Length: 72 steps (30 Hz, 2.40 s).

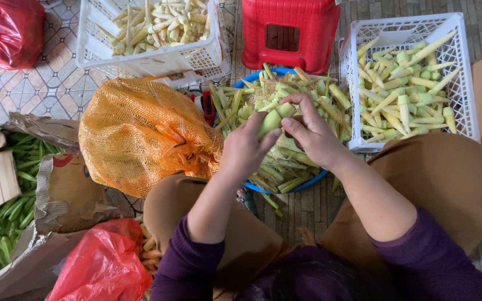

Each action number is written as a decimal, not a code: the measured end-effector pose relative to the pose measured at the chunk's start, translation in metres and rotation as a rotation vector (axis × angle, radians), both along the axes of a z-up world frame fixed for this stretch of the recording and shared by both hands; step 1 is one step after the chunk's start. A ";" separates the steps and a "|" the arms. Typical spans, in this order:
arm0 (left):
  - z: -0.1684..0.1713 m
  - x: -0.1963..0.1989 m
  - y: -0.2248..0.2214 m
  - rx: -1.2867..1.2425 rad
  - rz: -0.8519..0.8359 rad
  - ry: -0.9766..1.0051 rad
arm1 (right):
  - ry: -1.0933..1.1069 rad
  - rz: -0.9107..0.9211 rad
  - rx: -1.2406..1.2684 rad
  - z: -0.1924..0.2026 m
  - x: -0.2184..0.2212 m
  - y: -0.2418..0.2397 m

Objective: Peeling the husks off baby corn ears and placing the cleaned corn into a plastic crate.

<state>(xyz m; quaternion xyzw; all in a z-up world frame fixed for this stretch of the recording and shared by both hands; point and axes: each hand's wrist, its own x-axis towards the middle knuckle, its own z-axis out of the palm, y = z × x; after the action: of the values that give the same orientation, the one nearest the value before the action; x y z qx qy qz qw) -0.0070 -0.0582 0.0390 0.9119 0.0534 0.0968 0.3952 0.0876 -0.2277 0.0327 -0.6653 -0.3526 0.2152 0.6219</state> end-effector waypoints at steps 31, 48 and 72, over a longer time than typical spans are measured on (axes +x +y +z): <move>-0.015 -0.015 0.020 -0.111 -0.142 -0.023 | 0.426 0.135 0.066 -0.019 0.012 0.013; -0.064 0.006 0.025 -1.411 0.092 -0.013 | 0.450 -0.154 -0.083 -0.025 0.013 0.041; -0.040 0.026 0.003 -1.353 0.208 0.064 | -0.065 -0.377 -0.183 -0.026 -0.007 0.032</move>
<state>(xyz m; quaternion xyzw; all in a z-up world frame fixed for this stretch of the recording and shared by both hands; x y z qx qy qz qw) 0.0189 -0.0553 -0.0007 0.4571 0.2012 0.0524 0.8648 0.0808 -0.1956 0.0070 -0.7798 -0.2210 0.1046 0.5763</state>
